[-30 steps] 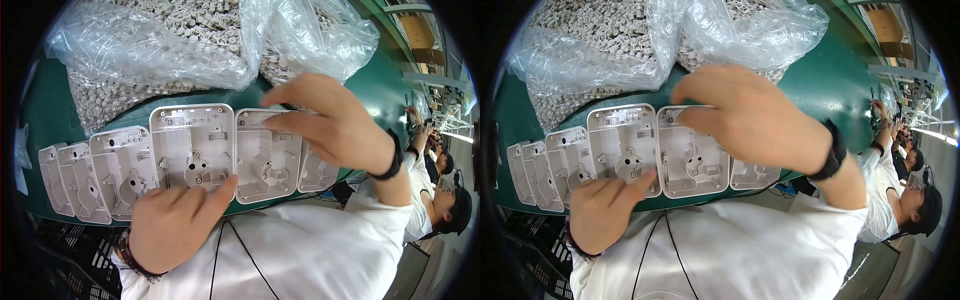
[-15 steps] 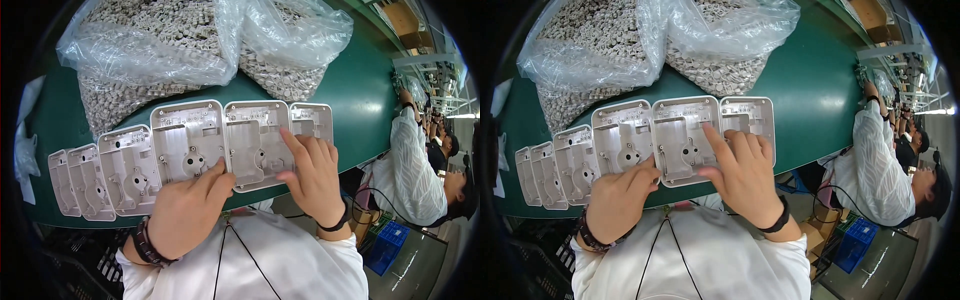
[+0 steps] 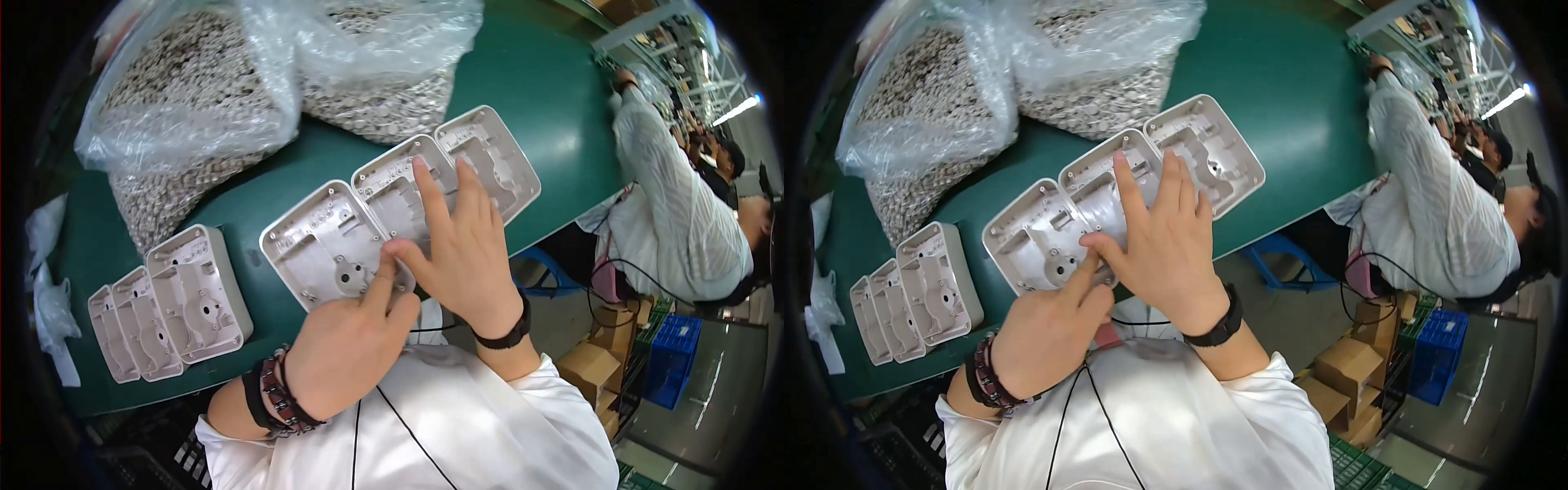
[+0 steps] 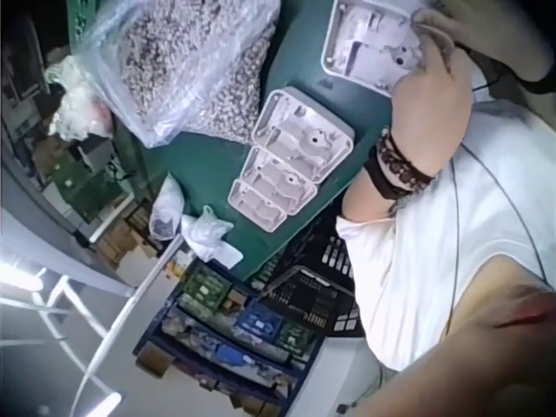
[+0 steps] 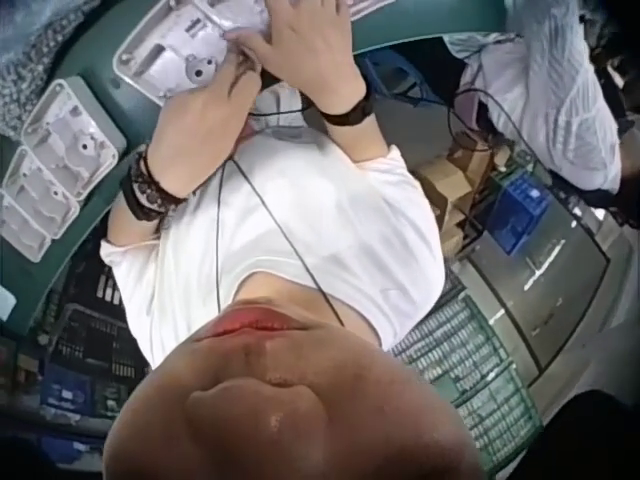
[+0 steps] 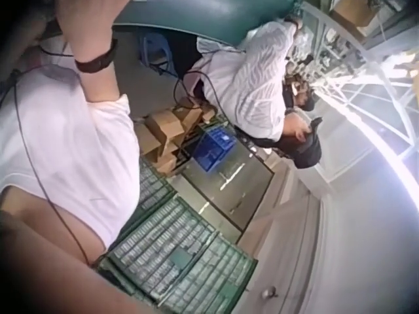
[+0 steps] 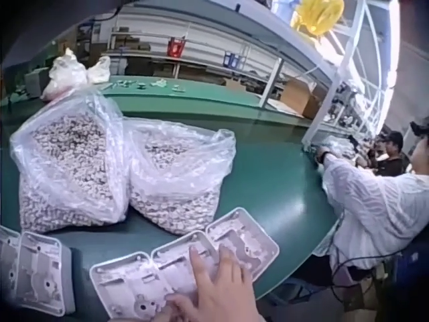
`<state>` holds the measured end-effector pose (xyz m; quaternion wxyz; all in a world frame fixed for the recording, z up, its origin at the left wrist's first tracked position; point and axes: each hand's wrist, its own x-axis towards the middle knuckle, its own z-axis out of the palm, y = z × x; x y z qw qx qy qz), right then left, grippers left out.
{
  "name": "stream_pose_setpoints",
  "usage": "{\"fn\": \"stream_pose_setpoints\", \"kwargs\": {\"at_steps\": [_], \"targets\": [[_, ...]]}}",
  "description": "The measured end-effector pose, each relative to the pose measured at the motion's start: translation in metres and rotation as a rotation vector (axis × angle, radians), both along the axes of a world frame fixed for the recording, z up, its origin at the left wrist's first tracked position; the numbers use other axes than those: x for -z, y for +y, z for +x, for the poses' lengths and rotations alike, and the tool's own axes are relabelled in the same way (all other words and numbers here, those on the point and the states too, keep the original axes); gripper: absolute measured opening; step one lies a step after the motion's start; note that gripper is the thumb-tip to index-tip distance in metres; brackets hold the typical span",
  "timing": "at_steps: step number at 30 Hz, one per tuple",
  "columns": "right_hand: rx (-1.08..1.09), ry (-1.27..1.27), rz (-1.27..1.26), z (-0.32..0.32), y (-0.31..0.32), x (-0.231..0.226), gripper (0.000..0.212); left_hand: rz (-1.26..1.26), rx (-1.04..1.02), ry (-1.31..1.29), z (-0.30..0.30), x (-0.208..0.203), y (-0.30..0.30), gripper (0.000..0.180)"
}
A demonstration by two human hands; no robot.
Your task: The person retrieves a white plastic housing from a crate, places it on the table, and removes its cover. They then take small white components from a bag and press them into the housing by hand before replacing the cover and returning the unit to the crate.
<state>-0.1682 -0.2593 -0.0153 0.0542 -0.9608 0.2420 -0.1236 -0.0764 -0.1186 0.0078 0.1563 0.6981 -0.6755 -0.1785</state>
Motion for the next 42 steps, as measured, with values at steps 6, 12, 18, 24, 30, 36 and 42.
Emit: {"fn": "stream_pose_setpoints", "kwargs": {"at_steps": [6,12,18,24,30,36,42], "targets": [[0.017,0.07,-0.157,-0.012,-0.031,-0.004,0.077,-0.024,0.055,-0.013,-0.024,0.003,-0.033,0.021],[-0.037,0.06,-0.074,-0.021,-0.057,-0.001,0.076,-0.141,-0.013,-0.1,-0.036,0.009,-0.05,0.023],[-0.056,0.011,0.066,-0.028,-0.102,-0.006,0.08,-0.206,-0.186,0.063,0.003,-0.02,-0.008,0.017],[-0.073,0.097,0.1,-0.03,-0.234,0.003,0.076,-0.427,-0.958,-0.06,0.08,-0.038,0.086,0.012],[0.341,0.159,0.623,-0.01,-0.312,-0.014,0.069,-0.36,-1.42,-0.47,0.119,-0.021,0.199,0.015],[0.12,0.017,-0.038,-0.045,-0.428,0.018,0.061,0.008,-1.709,-0.599,0.143,0.011,0.239,0.021],[0.107,-0.243,-0.588,0.037,-0.153,-0.028,0.044,0.059,-1.529,-0.484,0.153,0.016,0.26,0.024]]}}
